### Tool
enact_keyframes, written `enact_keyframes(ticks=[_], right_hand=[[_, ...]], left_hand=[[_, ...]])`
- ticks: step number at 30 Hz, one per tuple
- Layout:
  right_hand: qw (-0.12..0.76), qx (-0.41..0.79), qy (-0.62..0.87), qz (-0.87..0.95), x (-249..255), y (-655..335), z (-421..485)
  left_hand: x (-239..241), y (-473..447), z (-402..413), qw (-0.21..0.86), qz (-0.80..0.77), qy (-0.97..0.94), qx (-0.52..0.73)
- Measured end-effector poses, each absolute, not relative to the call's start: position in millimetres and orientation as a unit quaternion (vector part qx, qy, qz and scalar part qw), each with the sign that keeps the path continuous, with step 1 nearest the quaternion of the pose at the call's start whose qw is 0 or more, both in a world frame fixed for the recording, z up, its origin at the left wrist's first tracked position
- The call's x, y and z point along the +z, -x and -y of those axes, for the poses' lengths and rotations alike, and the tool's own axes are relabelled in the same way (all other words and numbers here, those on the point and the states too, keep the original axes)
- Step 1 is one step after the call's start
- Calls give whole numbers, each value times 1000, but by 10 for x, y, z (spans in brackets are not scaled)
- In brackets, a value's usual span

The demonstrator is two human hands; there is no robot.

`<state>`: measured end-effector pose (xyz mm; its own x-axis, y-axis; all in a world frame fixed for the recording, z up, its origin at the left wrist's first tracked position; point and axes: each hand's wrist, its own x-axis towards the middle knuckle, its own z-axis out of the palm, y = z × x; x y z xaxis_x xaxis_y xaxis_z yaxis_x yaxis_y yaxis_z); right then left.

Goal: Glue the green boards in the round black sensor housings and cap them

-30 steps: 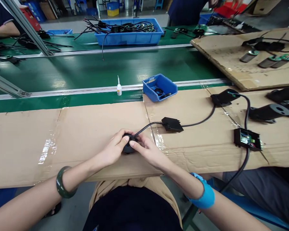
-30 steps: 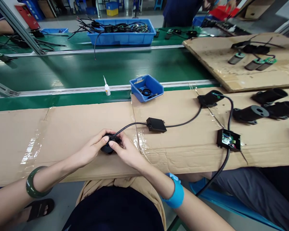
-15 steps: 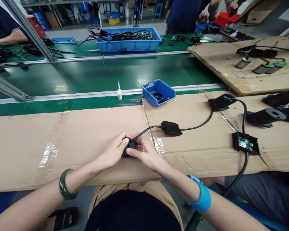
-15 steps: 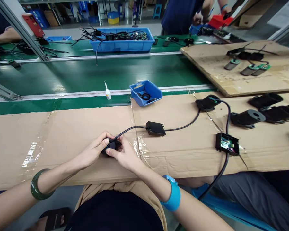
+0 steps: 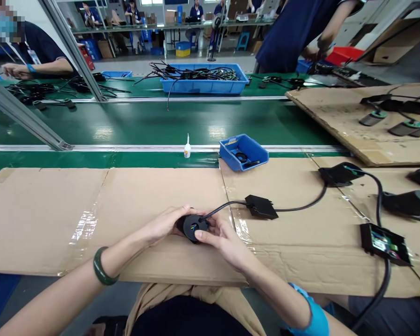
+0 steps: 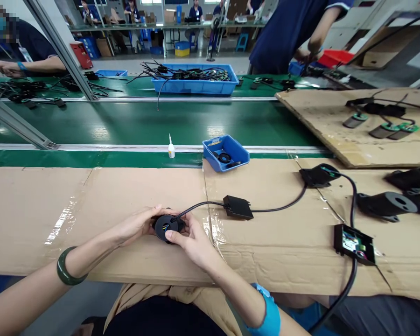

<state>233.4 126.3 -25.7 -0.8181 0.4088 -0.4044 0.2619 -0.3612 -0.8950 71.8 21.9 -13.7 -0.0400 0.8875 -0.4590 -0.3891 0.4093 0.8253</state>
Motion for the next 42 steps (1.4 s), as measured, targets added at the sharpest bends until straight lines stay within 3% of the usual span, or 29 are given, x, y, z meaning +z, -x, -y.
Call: enact_keyframes(ticks=[5, 14, 25, 42], right_hand=[[58, 774, 300, 554, -255, -2335, -1259], [67, 726, 316, 607, -286, -2349, -1120], [49, 752, 215, 621, -181, -2408, -1288], [69, 713, 253, 650, -211, -2429, -1140]], left_hand=[[-111, -684, -200, 638, -528, -298, 475], [-91, -948, -207, 476, -621, -414, 465], [-79, -1006, -125, 468, -629, -417, 459], [-152, -1162, -73, 405, -669, -401, 477]])
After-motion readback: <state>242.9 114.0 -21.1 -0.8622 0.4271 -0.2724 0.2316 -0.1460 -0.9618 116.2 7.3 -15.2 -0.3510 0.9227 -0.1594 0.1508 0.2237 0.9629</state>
